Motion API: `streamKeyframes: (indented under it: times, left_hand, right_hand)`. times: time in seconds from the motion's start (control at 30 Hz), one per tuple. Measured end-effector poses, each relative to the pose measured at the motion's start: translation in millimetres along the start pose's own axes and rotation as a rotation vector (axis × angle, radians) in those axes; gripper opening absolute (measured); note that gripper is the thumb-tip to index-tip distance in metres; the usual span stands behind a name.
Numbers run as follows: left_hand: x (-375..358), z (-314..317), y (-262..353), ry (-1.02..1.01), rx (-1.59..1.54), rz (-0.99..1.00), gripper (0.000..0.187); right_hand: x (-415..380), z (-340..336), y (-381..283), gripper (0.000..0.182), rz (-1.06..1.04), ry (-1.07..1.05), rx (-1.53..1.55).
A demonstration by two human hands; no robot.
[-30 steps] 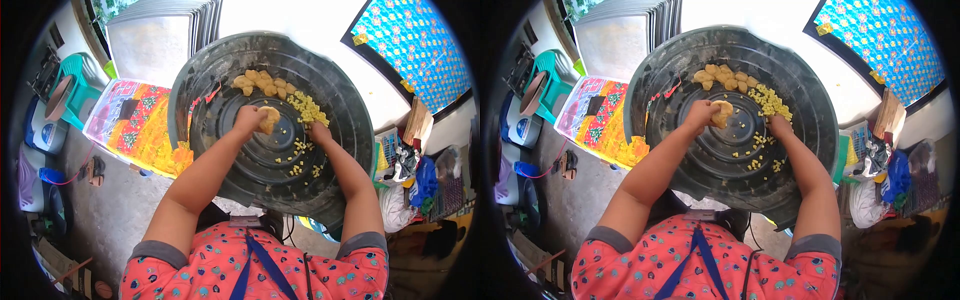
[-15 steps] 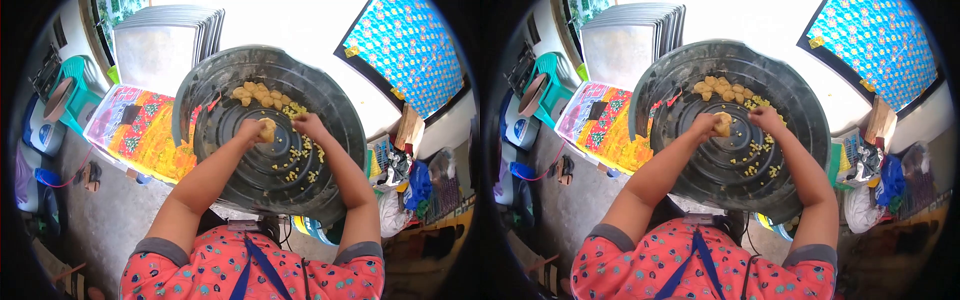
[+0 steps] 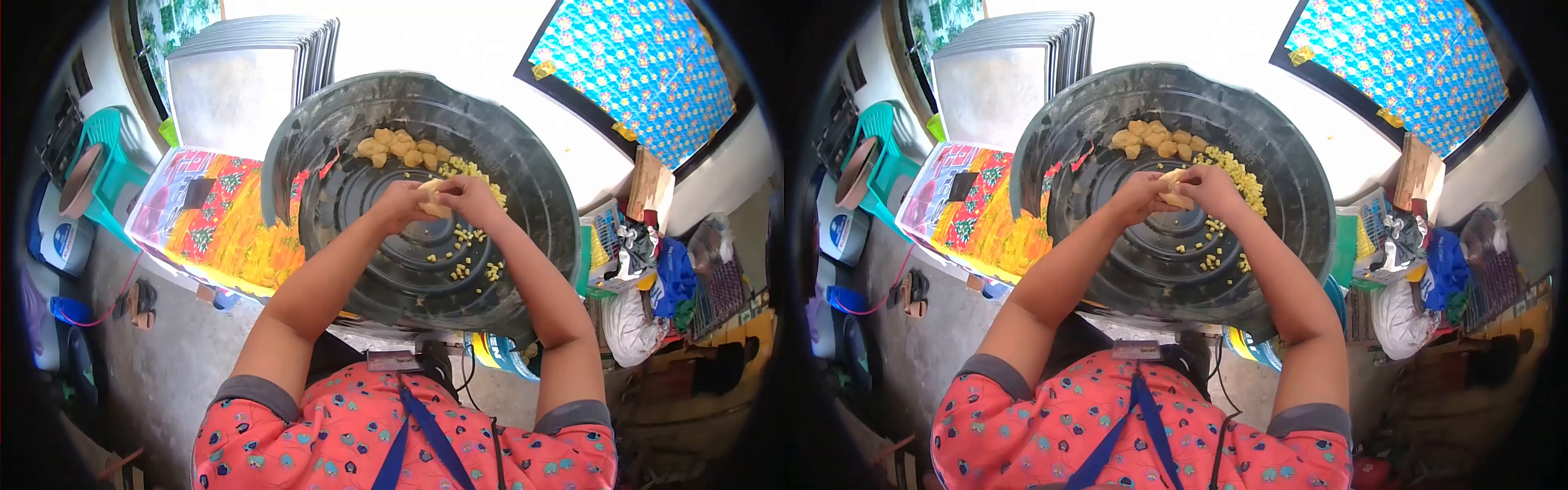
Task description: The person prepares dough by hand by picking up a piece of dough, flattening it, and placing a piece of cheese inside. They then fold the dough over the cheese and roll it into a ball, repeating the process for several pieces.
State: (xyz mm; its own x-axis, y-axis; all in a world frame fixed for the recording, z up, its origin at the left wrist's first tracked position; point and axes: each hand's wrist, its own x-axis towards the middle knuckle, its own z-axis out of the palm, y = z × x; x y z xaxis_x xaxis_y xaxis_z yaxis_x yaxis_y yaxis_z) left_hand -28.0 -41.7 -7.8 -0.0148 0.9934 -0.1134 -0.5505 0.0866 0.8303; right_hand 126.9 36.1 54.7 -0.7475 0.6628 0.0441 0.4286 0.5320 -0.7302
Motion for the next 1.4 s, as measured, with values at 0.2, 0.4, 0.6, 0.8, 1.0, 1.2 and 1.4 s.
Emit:
streamKeyframes:
  times: [0.2, 0.4, 0.6, 0.8, 1.0, 1.2, 1.4]
  left_hand:
    - [-4, -1, 1, -0.072, 0.029, 0.012, 0.029]
    - [-4, -3, -1, -0.083, 0.033, -0.006, 0.029]
    - [-10, 3, 1, -0.139, 0.052, 0.016, 0.030]
    - [-10, 8, -5, -0.129, 0.124, -0.003, 0.030]
    - [-7, 3, -3, -0.094, -0.038, -0.033, 0.034]
    - [4, -20, -5, -0.117, -0.430, -0.003, 0.029]
    - [-3, -3, -2, -0.016, -0.187, 0.197, 0.034]
  right_hand:
    - [-7, 10, -10, 0.024, -0.116, 0.055, -0.248]
    - [-5, 11, 9, 0.024, -0.087, 0.046, -0.082]
    - [-5, 8, 6, 0.038, 0.094, 0.095, 0.060]
    - [-11, 9, -4, 0.032, 0.043, 0.113, -0.270]
    - [-9, 13, 4, 0.029, -0.168, 0.205, -0.225]
    - [-11, 21, 9, 0.035, -0.590, 0.163, -0.367]
    - [-7, 3, -6, 0.037, 0.064, 0.135, 0.352]
